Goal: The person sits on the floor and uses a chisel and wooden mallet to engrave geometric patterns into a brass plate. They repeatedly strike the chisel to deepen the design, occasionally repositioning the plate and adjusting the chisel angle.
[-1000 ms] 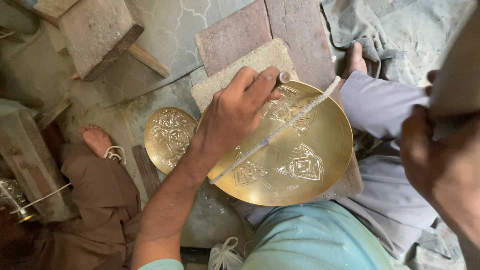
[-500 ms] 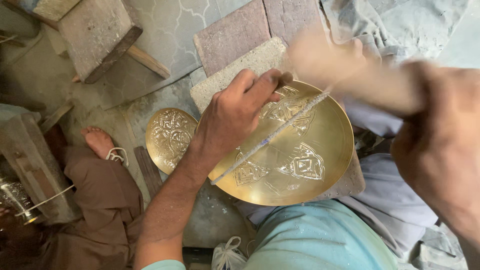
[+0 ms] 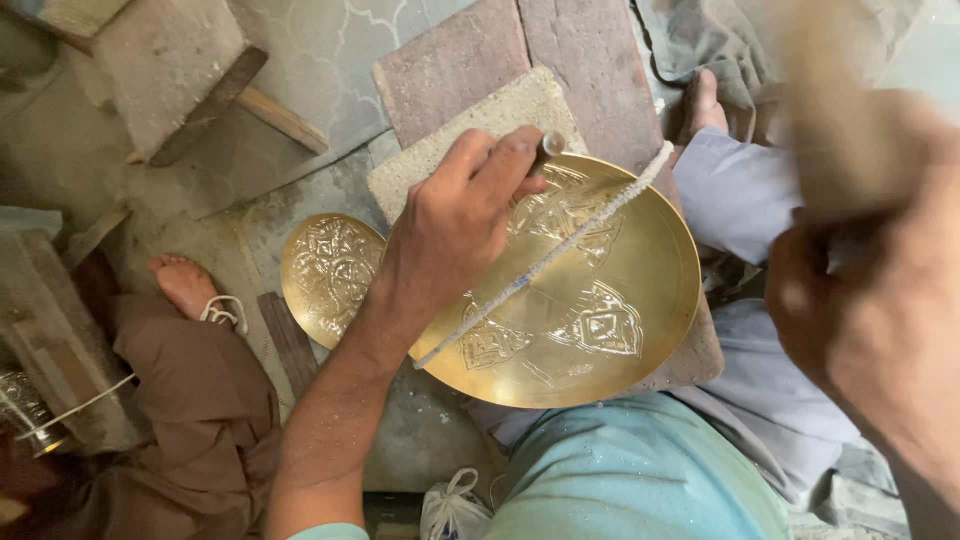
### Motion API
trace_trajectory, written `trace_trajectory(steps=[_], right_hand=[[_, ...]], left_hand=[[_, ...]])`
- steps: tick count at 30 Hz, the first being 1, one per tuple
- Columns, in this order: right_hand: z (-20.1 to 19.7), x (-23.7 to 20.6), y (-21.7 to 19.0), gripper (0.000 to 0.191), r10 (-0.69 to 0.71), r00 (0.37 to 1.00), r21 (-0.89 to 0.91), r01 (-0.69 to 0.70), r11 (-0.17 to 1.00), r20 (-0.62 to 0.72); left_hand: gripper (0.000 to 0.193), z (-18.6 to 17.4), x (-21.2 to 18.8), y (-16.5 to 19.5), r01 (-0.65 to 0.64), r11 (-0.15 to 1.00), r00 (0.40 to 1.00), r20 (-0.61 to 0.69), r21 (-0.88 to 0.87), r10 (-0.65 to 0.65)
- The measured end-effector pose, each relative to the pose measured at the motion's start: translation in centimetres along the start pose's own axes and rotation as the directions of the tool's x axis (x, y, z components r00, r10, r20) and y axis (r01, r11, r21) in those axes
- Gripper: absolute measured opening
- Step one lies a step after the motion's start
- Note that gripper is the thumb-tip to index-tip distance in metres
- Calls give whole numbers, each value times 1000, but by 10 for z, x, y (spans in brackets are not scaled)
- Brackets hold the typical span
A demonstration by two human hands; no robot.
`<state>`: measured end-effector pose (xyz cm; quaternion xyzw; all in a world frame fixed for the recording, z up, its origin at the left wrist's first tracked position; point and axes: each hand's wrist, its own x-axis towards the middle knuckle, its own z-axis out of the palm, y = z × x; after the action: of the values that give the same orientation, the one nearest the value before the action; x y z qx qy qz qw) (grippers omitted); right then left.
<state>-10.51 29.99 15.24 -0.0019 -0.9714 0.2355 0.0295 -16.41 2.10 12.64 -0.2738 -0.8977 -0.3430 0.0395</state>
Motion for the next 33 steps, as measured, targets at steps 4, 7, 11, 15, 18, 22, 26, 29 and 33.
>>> trace_trajectory(steps=[4,7,11,15,18,22,26,29,33], right_hand=[[-7,1,-2,50,-305,948,-129,292,948,-88],[-4,-1,1,47,-294,953,-208,273,939,-78],[4,-5,7,48,-298,951,-170,281,944,-82],[3,-3,12,48,-258,963,-32,256,966,-82],[0,-1,9,49,-239,970,-27,238,971,-41],[1,1,4,56,-266,962,-81,261,962,-58],[5,-1,8,52,-245,966,68,251,966,-84],[7,-5,15,46,-222,971,104,230,968,-85],[11,-7,16,44,-184,980,91,191,977,-77]], left_hand=[[38,1,-1,1,27,998,999,30,62,-29],[36,1,-2,0,23,997,999,40,80,-26],[35,2,-2,-2,-4,997,1000,16,79,3],[34,3,-3,-4,-12,997,1000,-4,80,13],[35,2,-4,-5,-19,998,1000,10,63,18],[30,3,-2,-3,0,1000,1000,-8,9,0],[30,2,-1,-1,18,996,1000,5,90,-19],[32,1,-1,-1,10,998,1000,27,58,-11],[36,1,-2,-4,-34,999,999,35,24,34]])
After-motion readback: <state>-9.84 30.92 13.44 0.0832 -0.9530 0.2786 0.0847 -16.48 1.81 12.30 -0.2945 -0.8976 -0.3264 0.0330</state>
